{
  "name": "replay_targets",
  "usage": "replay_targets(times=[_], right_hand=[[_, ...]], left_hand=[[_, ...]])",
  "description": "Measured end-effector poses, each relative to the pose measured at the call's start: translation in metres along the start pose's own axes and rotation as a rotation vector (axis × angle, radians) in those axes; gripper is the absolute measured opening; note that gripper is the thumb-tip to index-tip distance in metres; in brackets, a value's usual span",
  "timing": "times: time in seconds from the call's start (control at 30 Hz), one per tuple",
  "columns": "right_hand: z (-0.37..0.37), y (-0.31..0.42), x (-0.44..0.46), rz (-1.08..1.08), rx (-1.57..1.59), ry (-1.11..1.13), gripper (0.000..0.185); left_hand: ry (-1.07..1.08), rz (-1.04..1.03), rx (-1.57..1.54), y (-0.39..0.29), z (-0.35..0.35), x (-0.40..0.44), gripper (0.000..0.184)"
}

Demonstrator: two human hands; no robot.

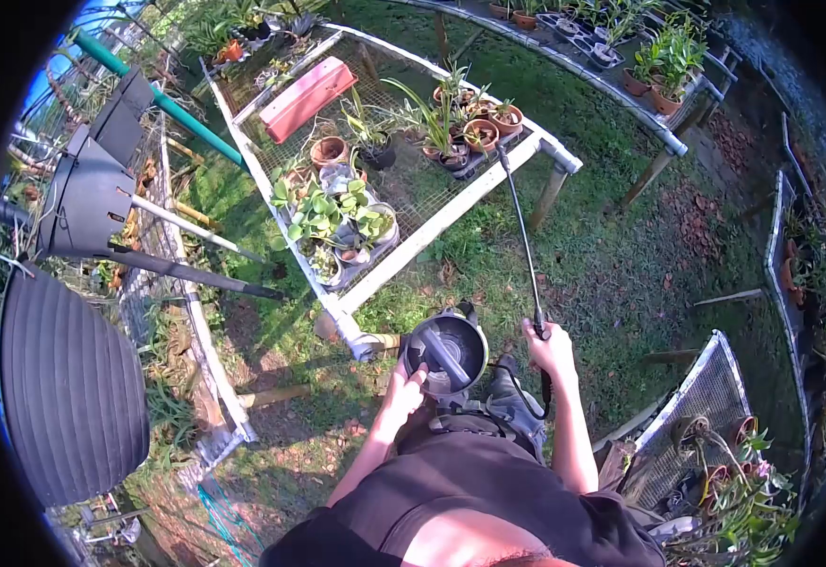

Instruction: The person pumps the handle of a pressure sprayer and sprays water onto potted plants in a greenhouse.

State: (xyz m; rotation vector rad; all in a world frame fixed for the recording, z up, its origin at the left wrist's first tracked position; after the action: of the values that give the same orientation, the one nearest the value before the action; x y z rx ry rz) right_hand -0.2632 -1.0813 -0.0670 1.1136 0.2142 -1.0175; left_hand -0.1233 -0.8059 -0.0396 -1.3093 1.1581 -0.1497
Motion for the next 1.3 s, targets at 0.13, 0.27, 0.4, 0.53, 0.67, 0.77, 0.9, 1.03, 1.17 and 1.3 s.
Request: replay_targets(times=[0.13, 0.27, 0.4, 0.53, 0.67, 0.77, 0.9, 1.03, 1.17, 1.3], right_hand=[[0.045, 0.037, 0.037, -0.024, -0.217, -0.020, 0.059], [0.047, 0.044, 0.084, 0.020, -0.315, 0.037, 0.058], [0.061, 0.072, 0.098, 0.039, -0.374, 0.036, 0.053], [0.081, 0.088, 0.104, 0.196, -0.351, 0.013, 0.047], [0.101, 0.138, 0.100, 0.396, -0.359, 0.031, 0.045], [0.095, 0.165, 0.130, 0.554, -0.419, 0.218, 0.046], [0.080, 0.262, 0.135, 0.907, -0.365, 0.487, 0.040], [0.072, 0.360, 0.120, 1.334, -0.249, 0.696, 0.035], [0.061, 0.413, 0.110, 1.551, -0.247, 1.123, 0.036], [0.083, 0.462, 0.059, 1.578, -0.136, 1.263, 0.035]], left_hand=[[-0.110, -0.009, -0.013, -0.026, -0.022, 0.018, 0.042], [-0.177, -0.152, 0.032, -0.032, -0.028, 0.050, 0.040], [-0.182, -0.261, 0.082, -0.028, -0.030, 0.076, 0.045], [-0.175, -0.411, -0.143, -0.041, -0.036, 0.112, 0.046], [-0.186, -0.475, -0.183, -0.062, -0.035, 0.138, 0.048], [-0.175, -0.527, -0.508, -0.065, -0.028, 0.146, 0.056], [-0.399, -0.337, -0.480, -0.115, -0.040, 0.113, 0.058], [-0.742, -0.464, -0.570, -0.146, -0.064, 0.106, 0.063], [-1.060, -0.574, -0.700, -0.172, -0.105, 0.094, 0.065], [-1.312, -0.684, -0.682, -0.190, -0.128, 0.077, 0.064]])
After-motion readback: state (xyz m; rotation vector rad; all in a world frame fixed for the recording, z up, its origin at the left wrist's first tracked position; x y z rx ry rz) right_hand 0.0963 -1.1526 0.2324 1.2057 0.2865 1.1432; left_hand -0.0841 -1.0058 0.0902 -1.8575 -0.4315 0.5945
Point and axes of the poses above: each hand's wrist, its own x-axis towards the middle knuckle, its own z-axis out of the back of the hand, y = z × x, the point moved 4 cm from there along x, towards the middle knuckle, and after that the axes turned 12 degrees about y, right-handed, at the moved point
